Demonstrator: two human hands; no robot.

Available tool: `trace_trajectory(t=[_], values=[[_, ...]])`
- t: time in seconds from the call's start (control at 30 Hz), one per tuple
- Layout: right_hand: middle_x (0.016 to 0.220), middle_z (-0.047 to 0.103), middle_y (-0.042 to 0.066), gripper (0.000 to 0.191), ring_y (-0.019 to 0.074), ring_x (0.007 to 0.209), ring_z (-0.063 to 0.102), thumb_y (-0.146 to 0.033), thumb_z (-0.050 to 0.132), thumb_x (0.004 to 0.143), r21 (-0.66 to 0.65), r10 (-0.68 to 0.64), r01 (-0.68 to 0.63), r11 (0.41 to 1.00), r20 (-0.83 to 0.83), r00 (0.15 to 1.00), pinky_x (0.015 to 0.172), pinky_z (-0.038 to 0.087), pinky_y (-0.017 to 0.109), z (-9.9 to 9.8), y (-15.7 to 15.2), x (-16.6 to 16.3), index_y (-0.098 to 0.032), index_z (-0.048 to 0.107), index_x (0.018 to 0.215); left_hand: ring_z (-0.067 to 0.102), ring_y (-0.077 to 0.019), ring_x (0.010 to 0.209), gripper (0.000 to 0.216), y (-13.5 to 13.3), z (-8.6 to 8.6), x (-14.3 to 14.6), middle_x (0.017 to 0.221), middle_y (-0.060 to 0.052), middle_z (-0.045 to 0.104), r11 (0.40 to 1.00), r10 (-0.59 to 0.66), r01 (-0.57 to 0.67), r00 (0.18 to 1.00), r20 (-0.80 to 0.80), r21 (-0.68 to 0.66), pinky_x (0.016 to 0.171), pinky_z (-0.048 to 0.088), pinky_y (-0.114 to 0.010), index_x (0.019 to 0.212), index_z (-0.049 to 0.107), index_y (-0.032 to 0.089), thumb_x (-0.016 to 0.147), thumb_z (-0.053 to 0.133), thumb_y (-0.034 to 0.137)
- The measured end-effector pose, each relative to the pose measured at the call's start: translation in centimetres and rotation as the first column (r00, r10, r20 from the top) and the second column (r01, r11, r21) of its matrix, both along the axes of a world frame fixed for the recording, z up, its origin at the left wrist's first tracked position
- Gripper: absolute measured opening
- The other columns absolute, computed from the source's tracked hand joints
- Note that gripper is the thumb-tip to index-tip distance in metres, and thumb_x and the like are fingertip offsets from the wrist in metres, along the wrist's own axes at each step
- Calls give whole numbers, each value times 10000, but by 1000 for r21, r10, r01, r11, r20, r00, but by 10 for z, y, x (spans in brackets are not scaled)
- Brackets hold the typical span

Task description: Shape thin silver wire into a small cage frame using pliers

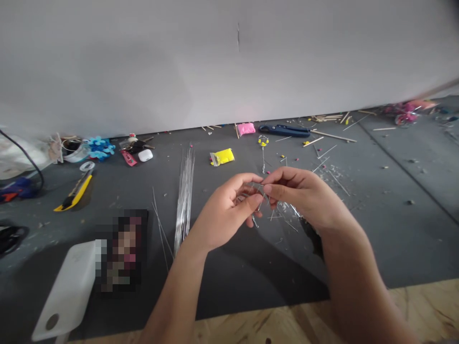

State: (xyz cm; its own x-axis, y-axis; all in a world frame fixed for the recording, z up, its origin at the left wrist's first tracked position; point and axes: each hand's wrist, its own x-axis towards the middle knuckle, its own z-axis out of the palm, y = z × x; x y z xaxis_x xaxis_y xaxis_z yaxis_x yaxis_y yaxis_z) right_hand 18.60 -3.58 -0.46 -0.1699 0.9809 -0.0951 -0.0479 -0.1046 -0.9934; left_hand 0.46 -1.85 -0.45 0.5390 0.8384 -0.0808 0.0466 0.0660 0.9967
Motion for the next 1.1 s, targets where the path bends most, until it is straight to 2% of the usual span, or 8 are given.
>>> trace_trajectory(t=[0.17,0.3,0.43,0.6,0.73,0.83,0.93,1.1], values=[[662,637,-31,87,79,584,567,-263,683,828,-9,31,-30,999,16,999,568,456,221,2,0,-1,-188,672,786,644,-133,730,225,-5,8,-1,865,7,701,1000,-9,7,995,-101,-19,587,522,-231,1070,513,270,865,607,271],[675,610,-47,76,70,577,557,-258,703,809,-8,-5,5,1000,17,1000,557,441,216,0,-1,-1,-201,659,834,632,-130,779,164,-7,9,0,845,20,686,997,43,-31,981,-189,67,646,481,-237,1005,545,262,859,620,275],[667,595,-51,118,71,574,545,-269,723,790,2,-38,38,999,24,999,532,421,212,-1,-1,-2,-204,635,833,642,-142,801,123,-8,8,1,861,7,676,998,35,-25,985,-169,61,685,486,-254,959,597,251,841,634,253],[646,587,-48,151,74,569,535,-284,736,778,60,-44,44,997,-12,999,513,415,209,-1,0,-9,-193,618,802,598,-125,637,76,-5,7,0,754,10,654,997,77,-72,988,-132,39,600,468,-251,871,619,223,823,656,270],[800,629,-18,176,89,687,578,-268,744,770,121,-125,135,983,-83,989,595,466,220,-2,-1,-15,-198,630,884,581,-113,634,126,3,-1,2,745,20,607,967,256,-255,961,103,-28,620,472,-248,830,613,206,786,705,280],[877,627,-12,218,97,770,580,-257,756,756,121,-142,149,981,-65,988,639,473,220,-3,-2,-21,-212,638,934,573,-100,721,124,8,-8,8,768,21,609,929,369,-351,850,375,-117,703,462,-224,802,599,203,780,713,246],[882,634,-18,215,93,788,588,-227,746,764,126,-130,141,982,-95,987,671,488,220,-4,-3,-31,-221,639,950,560,-84,775,134,7,-12,17,780,32,595,914,405,-335,736,542,-228,765,444,-205,772,586,202,783,714,239],[845,684,-27,135,82,784,640,-160,696,801,179,-225,263,948,-206,952,730,532,213,-5,-6,-48,-218,643,910,555,-71,762,162,-3,-12,31,809,48,579,872,483,-292,646,591,-393,746,449,-192,766,584,215,766,739,265]])
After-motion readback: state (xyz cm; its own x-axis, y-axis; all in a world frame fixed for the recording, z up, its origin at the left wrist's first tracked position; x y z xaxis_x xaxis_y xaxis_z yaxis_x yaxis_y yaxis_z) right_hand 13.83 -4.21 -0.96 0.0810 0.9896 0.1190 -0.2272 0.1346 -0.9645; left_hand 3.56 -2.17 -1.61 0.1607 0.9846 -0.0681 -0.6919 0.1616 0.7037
